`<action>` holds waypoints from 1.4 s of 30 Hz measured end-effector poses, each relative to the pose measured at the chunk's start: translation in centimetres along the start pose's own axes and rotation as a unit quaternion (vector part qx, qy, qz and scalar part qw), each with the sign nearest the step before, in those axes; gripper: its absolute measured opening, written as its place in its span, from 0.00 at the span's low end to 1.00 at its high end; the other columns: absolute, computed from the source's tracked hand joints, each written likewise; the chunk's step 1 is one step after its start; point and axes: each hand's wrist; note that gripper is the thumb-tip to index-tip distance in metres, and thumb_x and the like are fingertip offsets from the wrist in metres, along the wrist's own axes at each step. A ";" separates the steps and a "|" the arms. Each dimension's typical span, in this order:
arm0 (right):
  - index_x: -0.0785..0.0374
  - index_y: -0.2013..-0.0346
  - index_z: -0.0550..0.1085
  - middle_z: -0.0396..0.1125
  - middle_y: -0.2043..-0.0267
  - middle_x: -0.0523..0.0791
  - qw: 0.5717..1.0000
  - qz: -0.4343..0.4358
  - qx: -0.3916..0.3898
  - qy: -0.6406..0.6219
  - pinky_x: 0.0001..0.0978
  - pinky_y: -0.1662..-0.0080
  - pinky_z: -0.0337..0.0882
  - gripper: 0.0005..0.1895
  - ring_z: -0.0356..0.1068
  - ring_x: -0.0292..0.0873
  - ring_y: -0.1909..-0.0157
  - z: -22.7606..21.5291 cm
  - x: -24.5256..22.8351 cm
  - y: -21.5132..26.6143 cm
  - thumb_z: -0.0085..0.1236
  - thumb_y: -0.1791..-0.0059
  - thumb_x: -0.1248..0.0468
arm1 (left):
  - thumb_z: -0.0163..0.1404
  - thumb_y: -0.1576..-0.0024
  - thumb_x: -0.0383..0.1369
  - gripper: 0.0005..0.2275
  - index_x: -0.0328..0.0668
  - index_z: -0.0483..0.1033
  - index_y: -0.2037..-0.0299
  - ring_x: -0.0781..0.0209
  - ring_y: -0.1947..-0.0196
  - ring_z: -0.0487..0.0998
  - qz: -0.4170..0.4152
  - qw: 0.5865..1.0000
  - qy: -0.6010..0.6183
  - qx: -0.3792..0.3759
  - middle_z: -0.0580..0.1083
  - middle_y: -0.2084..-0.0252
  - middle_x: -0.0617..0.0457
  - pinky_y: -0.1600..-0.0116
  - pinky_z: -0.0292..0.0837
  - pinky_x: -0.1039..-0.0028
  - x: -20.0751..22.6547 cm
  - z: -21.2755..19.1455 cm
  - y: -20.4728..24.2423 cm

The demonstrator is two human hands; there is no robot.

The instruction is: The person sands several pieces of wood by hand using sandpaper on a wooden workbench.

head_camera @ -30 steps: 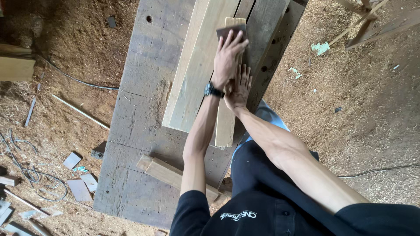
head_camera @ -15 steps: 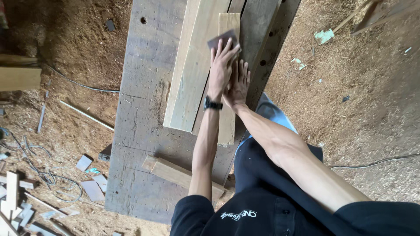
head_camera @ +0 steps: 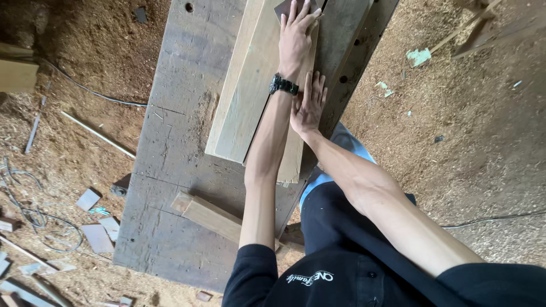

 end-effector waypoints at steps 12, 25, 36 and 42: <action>0.62 0.21 0.37 0.29 0.18 0.56 0.999 -0.006 -0.015 0.034 0.53 0.22 0.28 0.51 0.24 0.55 0.17 -0.4 -0.7 -0.2 0.52 0.44 0.42 | 0.43 0.36 0.25 0.21 0.55 0.71 0.32 0.47 0.21 0.48 -0.007 0.998 0.053 -0.042 0.59 0.24 0.54 0.20 0.37 0.47 1.6 -4.4 13.7; 0.60 0.19 0.45 0.37 0.16 0.53 0.999 0.019 0.017 -0.033 0.54 0.19 0.33 0.37 0.31 0.56 0.14 0.0 -0.8 0.3 0.43 0.39 0.51 | 0.44 0.35 0.29 0.17 0.59 0.77 0.39 0.50 0.25 0.56 0.051 0.998 -0.020 0.017 0.65 0.29 0.53 0.22 0.45 0.53 -0.9 0.5 -2.0; 0.64 0.22 0.42 0.34 0.18 0.57 1.000 -0.019 0.004 0.023 0.54 0.23 0.30 0.49 0.28 0.58 0.18 -1.4 -1.7 -0.3 0.44 0.45 0.37 | 0.42 0.36 0.23 0.19 0.49 0.74 0.36 0.49 0.23 0.56 0.091 0.994 0.033 -0.053 0.65 0.28 0.50 0.20 0.44 0.54 2.6 -5.6 10.6; 0.64 0.22 0.44 0.36 0.18 0.56 1.000 0.003 0.008 -0.030 0.55 0.22 0.31 0.42 0.29 0.58 0.17 -0.9 -1.1 0.1 0.42 0.43 0.45 | 0.44 0.33 0.27 0.17 0.55 0.77 0.37 0.52 0.24 0.58 0.126 0.992 0.001 -0.021 0.65 0.27 0.54 0.20 0.46 0.55 1.5 -3.3 4.8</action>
Point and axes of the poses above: each hand's wrist, its own y-axis away from the middle knuckle, its own z-axis out of the palm, x = y × z
